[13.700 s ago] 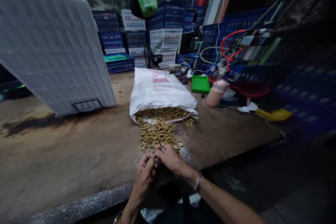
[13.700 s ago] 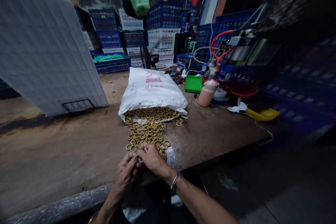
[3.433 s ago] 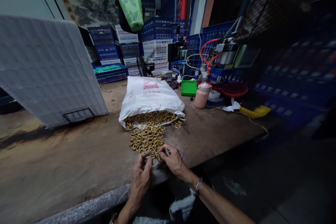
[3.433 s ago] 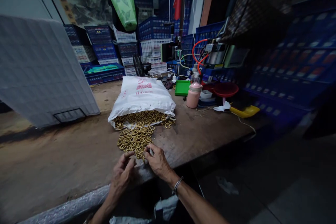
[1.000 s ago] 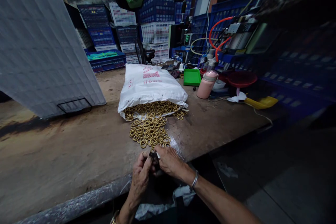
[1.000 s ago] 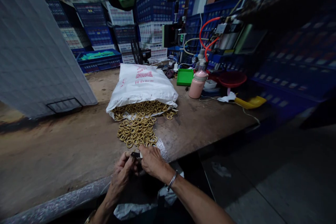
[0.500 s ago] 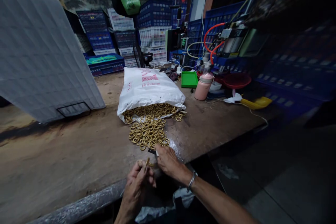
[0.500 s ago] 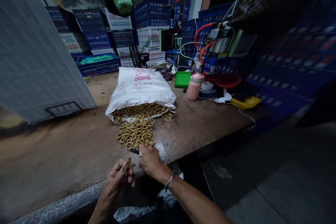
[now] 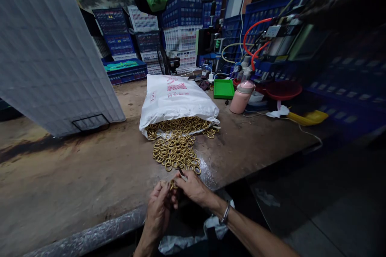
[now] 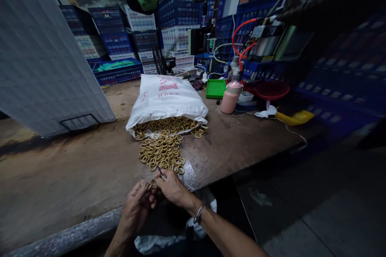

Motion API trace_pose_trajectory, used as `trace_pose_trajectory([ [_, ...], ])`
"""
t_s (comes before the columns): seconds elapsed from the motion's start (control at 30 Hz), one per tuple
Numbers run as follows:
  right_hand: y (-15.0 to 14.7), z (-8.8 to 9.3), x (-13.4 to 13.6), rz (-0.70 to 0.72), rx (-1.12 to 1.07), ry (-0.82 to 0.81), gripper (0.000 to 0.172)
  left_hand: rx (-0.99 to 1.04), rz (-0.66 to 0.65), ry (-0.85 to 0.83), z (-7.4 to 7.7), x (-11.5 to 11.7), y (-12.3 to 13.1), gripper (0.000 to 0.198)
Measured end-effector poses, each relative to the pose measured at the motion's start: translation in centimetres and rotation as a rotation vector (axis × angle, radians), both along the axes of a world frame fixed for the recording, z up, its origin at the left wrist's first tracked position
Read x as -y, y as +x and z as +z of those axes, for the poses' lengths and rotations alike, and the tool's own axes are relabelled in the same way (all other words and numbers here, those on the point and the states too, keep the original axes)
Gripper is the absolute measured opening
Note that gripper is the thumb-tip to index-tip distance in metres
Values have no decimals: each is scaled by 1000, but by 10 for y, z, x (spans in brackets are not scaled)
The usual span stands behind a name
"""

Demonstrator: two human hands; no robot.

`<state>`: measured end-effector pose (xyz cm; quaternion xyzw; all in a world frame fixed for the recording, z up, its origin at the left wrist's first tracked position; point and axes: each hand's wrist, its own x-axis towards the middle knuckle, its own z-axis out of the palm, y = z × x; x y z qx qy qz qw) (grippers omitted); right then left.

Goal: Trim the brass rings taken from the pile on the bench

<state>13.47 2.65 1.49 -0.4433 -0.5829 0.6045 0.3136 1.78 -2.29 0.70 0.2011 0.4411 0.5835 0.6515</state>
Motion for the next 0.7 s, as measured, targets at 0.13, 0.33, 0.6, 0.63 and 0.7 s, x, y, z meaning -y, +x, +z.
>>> trace_pose_trajectory([
  [0.13,2,4,-4,-22,120,256,13,-18,22,-3,0,1,0,26],
  [0.33,4,8,-1,35,196,403,17,-51,5,-36,8,0,1,31],
  [0.6,1,0,-5,-14,82,254,14,-34,-20,-8,6,-2,1,28],
  [0.63,1,-1,-6,-26,68,228,13,-30,0,-3,6,-2,1,29],
  [0.7,1,-2,-7,-47,56,190,12,-24,33,4,5,-2,2,29],
])
